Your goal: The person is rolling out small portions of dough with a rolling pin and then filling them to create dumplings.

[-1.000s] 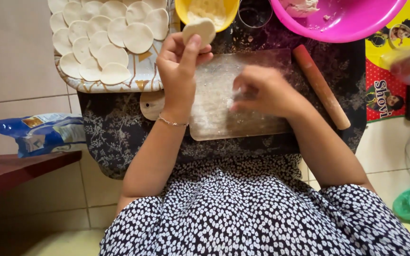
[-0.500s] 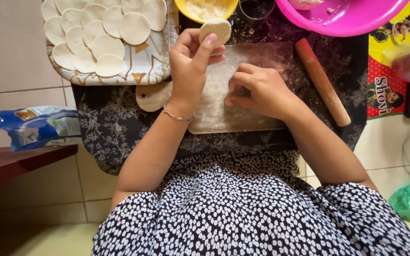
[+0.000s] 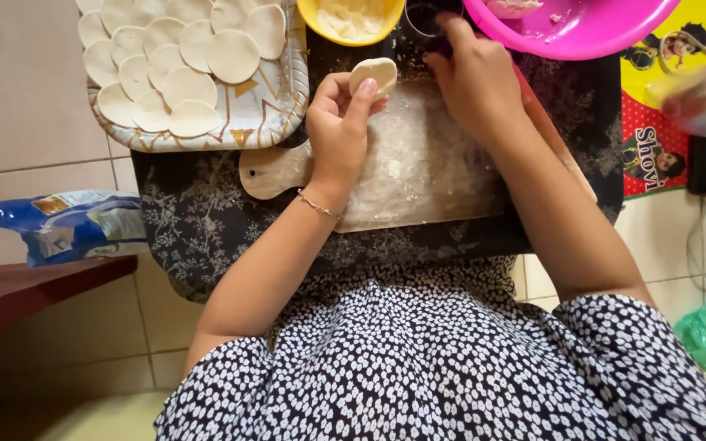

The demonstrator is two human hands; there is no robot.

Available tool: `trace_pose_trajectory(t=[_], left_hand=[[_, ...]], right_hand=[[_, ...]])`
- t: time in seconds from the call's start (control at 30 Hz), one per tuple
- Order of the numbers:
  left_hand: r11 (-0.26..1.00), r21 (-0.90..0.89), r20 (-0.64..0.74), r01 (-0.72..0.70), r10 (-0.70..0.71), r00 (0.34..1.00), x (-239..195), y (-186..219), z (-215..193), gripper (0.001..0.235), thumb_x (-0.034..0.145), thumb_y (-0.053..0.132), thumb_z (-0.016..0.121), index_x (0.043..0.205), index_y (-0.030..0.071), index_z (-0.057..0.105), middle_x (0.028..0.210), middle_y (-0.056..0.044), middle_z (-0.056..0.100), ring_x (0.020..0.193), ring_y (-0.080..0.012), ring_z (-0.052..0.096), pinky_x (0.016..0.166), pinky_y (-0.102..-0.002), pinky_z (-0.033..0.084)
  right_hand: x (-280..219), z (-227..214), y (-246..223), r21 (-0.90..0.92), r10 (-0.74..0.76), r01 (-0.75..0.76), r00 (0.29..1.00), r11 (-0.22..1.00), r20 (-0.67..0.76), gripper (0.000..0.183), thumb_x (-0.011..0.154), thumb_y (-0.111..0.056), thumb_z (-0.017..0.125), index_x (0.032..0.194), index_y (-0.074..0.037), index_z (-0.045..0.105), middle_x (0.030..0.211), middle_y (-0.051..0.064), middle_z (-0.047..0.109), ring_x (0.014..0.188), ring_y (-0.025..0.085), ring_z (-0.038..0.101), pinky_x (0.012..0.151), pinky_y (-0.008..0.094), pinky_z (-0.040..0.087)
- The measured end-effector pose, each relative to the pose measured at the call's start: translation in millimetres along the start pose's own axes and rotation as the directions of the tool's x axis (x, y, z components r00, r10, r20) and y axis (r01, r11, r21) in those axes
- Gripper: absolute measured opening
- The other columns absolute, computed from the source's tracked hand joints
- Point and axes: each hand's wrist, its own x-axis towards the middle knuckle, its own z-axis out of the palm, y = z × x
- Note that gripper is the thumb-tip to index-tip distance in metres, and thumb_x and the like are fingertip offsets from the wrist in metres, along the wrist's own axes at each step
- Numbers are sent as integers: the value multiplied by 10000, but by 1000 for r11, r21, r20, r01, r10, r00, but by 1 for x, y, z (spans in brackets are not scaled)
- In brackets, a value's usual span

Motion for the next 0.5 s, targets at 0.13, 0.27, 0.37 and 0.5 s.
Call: trace_pose_trajectory(t=[0.13,0.27,0.37,0.5], left_hand=[[1000,-31,-49,-1,0,999,2,-3,-4,231,964,140,641,1074,-61,610,979,-154,687,846,-175,709,833,-273,626],[992,-125,-84,2,-12,996,5,-10,-10,238,998,168,571,1114,-40,575,943,-119,652,782,-149,652,763,-263,590],[982,-191,-96,12,-31,995,5,-15,-11,266,1002,169,500,1164,-39,537,962,-127,591,767,-143,578,668,-241,544],[970,-243,-81,24,-45,996,4,-13,-11,244,997,193,471,1126,-3,539,890,-91,559,701,-117,507,616,-230,473]], right_hand=[[2,2,-1,26,-110,114,987,993,-113,145,921,-8,763,995,37,646,841,203,715,668,384,645,605,449,511],[-34,-25,-24,153,-137,159,980,975,-142,184,908,29,801,1003,35,644,823,126,614,648,272,537,600,381,449],[-65,-18,-30,248,-180,207,975,946,-128,256,852,-13,879,897,12,629,761,80,565,606,195,471,548,331,410],[-77,-19,-47,228,-208,229,972,946,-112,408,786,-242,968,816,-4,638,827,82,505,704,229,457,614,349,409]])
